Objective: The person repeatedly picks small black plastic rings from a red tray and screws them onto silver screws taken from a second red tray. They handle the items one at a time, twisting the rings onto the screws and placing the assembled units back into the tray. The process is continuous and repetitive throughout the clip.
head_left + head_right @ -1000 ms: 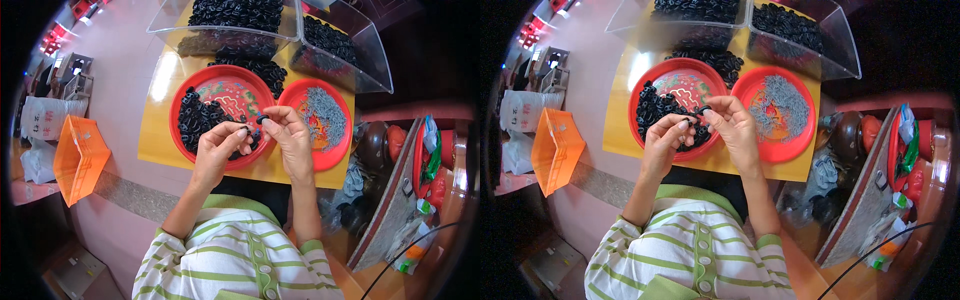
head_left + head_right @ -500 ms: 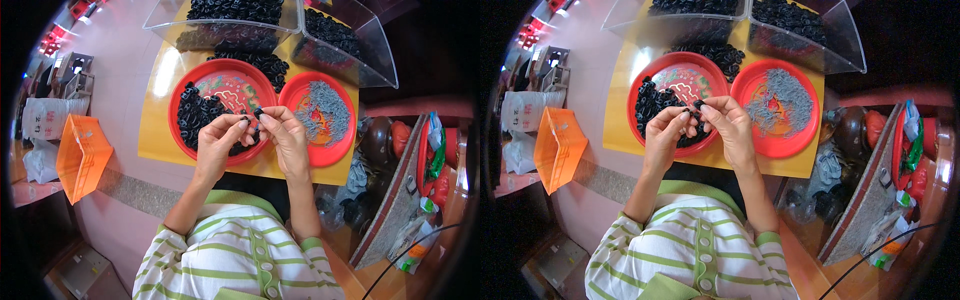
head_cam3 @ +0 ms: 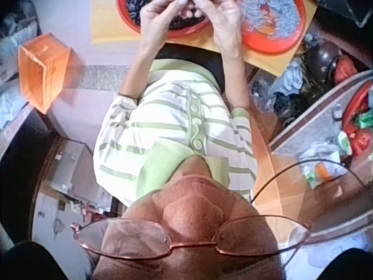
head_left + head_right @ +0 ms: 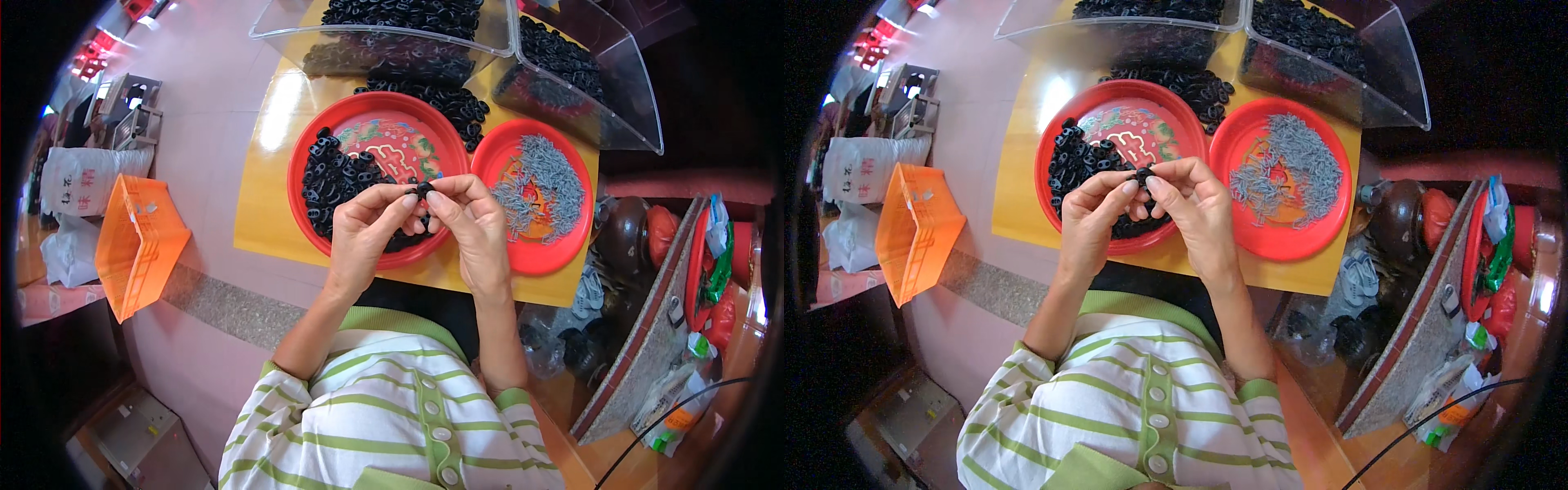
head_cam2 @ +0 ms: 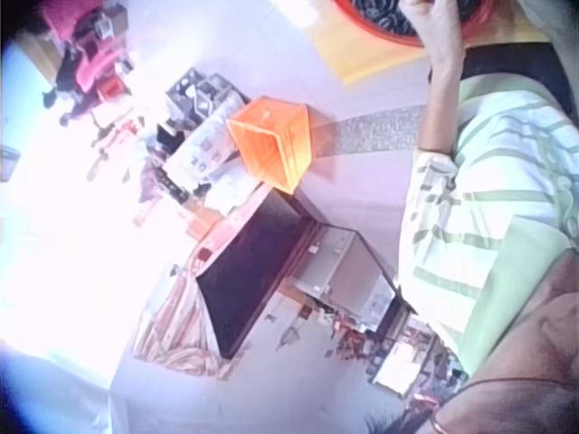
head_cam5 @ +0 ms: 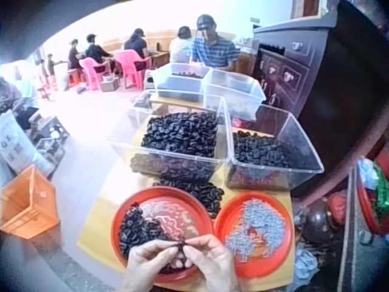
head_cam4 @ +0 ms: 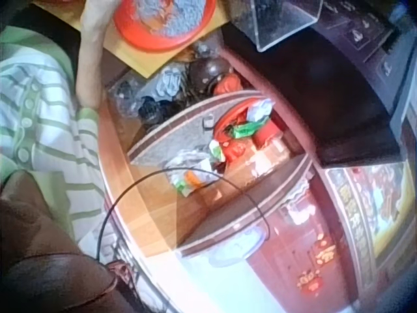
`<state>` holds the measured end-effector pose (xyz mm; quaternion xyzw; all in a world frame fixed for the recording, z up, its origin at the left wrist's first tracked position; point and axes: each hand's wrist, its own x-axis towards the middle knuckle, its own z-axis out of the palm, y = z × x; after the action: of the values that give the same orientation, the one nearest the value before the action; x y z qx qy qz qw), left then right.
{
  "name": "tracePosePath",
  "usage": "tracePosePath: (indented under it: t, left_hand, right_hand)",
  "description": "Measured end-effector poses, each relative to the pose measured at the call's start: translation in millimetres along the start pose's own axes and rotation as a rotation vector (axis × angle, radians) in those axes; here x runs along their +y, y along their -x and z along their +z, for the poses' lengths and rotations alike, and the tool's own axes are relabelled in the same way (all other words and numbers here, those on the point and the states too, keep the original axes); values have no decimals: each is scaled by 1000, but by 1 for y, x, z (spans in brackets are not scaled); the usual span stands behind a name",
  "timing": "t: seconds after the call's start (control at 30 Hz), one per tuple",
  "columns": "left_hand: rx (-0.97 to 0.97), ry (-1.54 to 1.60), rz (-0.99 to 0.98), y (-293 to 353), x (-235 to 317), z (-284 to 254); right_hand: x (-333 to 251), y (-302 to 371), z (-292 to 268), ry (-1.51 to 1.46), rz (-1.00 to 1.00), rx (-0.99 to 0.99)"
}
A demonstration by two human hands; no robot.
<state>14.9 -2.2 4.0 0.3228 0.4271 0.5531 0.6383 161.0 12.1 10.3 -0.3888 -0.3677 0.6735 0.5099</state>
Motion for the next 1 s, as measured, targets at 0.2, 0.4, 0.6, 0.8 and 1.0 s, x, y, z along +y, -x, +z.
tracePosePath:
  t: [0.2, 0.4, 0.6, 0.8, 1.0]
  left_hand:
    - [2, 17, -43, 0, 1, -1]
    - [-47, 74, -80, -2, 1, -4]
    - [-41, 153, -66, -1, -9, 5]
    - [7, 188, -88, -3, -2, 8]
    - [18, 310, -159, -2, -6, 9]
  right_hand:
    - [-4, 1, 5, 127, -89, 9]
    - [-4, 6, 12, 115, -131, 13]
    - [6, 7, 6, 197, -199, 69]
    - [-4, 6, 17, 518, -294, 144]
    - [-10, 6, 12, 713, -442, 99]
